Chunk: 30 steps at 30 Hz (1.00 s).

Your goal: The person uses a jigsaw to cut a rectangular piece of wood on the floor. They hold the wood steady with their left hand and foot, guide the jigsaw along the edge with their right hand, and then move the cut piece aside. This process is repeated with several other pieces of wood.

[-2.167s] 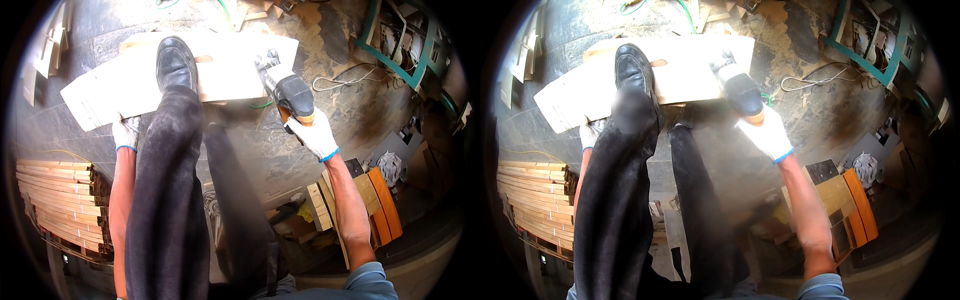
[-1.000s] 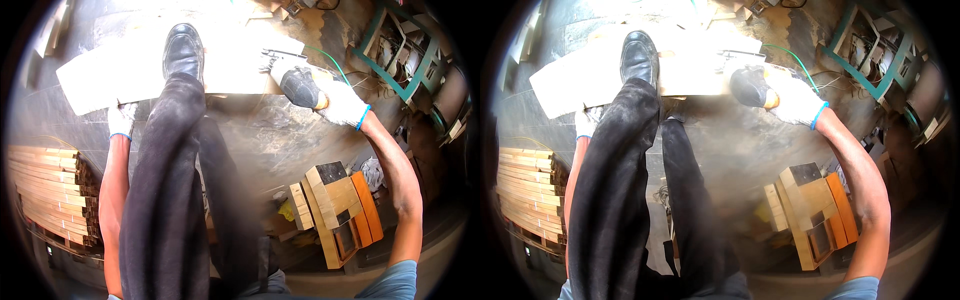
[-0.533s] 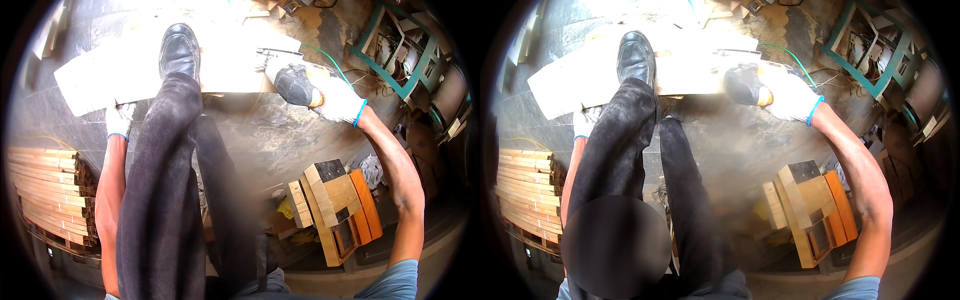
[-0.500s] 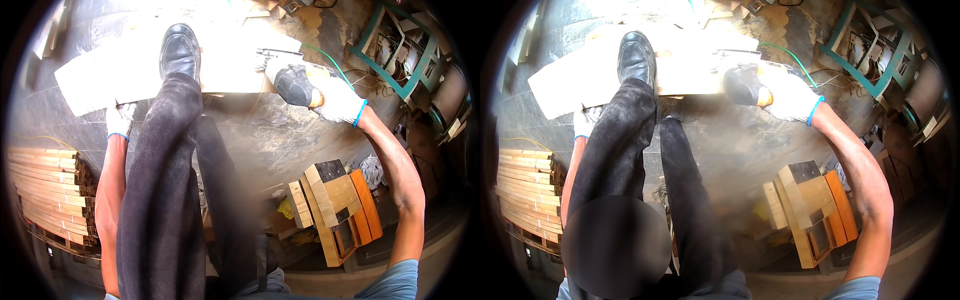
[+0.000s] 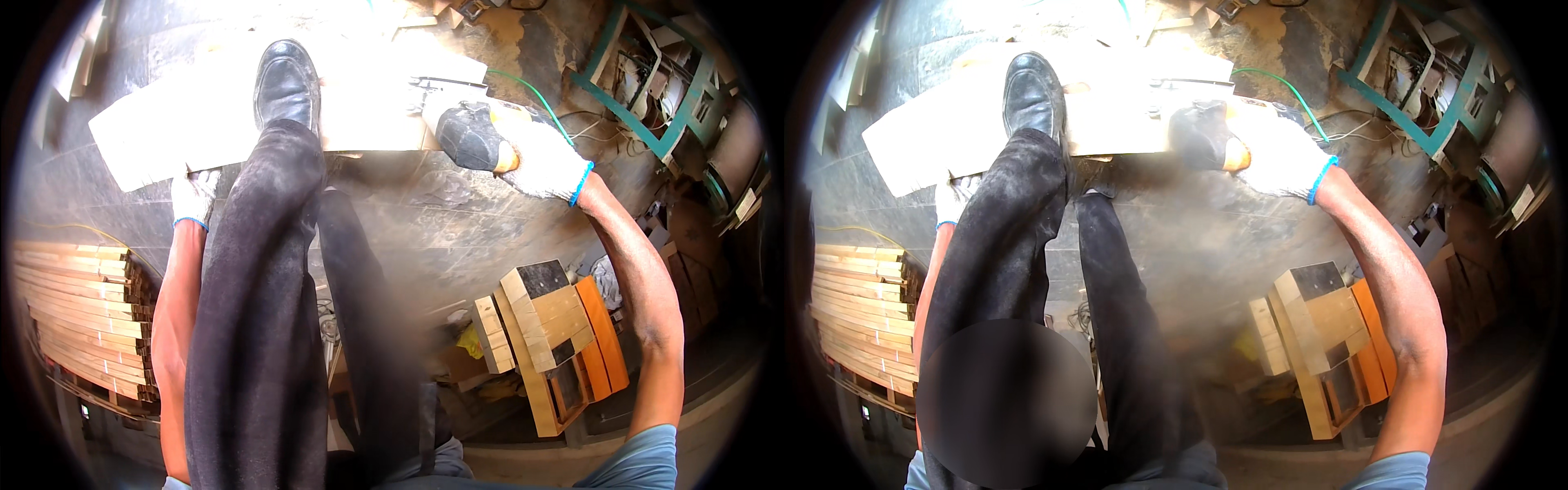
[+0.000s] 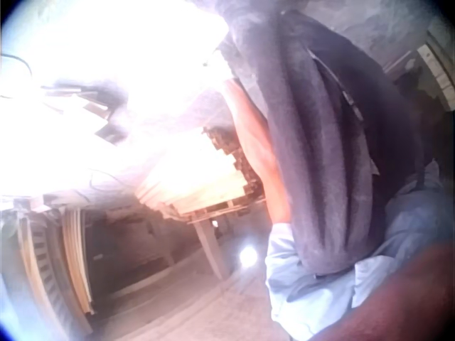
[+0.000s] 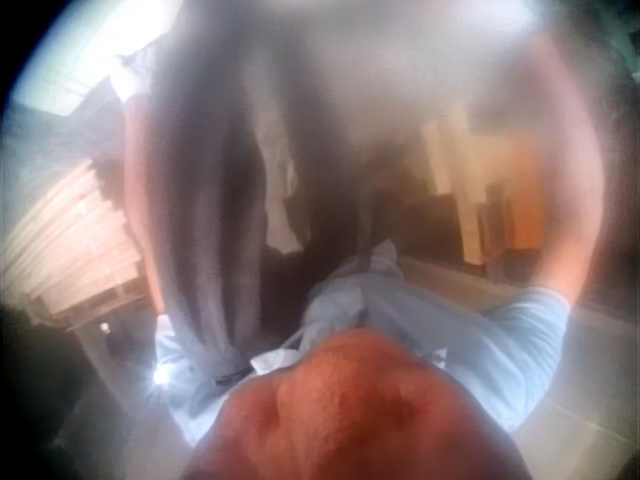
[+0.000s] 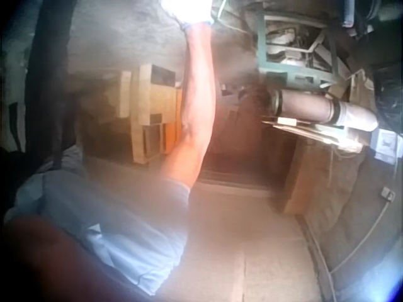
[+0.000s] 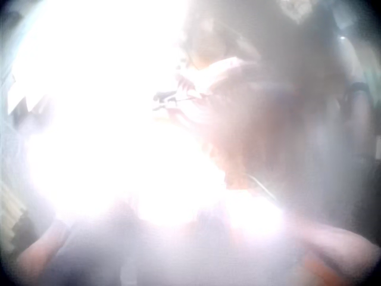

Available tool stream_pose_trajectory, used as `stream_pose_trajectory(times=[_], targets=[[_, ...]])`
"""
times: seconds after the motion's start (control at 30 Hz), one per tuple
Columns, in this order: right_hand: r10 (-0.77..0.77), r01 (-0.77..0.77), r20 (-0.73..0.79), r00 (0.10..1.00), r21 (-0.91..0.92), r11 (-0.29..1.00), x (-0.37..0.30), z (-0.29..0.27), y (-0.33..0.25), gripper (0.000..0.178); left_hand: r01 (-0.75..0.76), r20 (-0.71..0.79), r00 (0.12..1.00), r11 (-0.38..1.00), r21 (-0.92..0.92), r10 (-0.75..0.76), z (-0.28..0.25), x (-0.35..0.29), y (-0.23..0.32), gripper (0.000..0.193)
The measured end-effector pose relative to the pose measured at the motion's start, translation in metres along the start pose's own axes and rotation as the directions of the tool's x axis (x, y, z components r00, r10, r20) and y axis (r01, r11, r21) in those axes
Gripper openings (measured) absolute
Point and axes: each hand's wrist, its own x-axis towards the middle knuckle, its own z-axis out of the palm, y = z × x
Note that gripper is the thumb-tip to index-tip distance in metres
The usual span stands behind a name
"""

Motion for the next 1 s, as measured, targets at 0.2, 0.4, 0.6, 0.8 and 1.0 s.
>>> stream_pose_trajectory(times=[0.2,0.4,0.6,0.8,1.0], targets=[[-0.061,0.06,-0.083,0.995,-0.018,0.998,0.001,0.005,-0.003,0.044,-0.04,0.004,0.999,0.997,0.069,0.04,0.012,-0.013,0.001,0.054],[-0.069,0.08,-0.177,0.982,0.055,0.995,-0.004,0.014,-0.002,0.031,-0.043,0.045,0.998,0.995,0.092,0.039,0.014,-0.02,0.004,0.058],[-0.023,0.125,-0.384,0.923,0.244,0.962,-0.014,0.047,-0.016,0.034,-0.083,0.17,0.984,0.979,0.186,0.051,-0.017,-0.001,0.014,0.063],[0.28,-0.051,-0.37,0.886,0.524,0.851,-0.036,0.131,-0.042,0.04,-0.042,0.146,0.989,0.955,0.294,-0.001,-0.022,0.012,0.017,0.065],[0.589,-0.116,-0.191,0.785,0.889,0.443,-0.04,0.195,-0.101,0.036,-0.063,0.139,0.99,0.955,0.288,0.023,-0.022,0.012,0.019,0.064]])
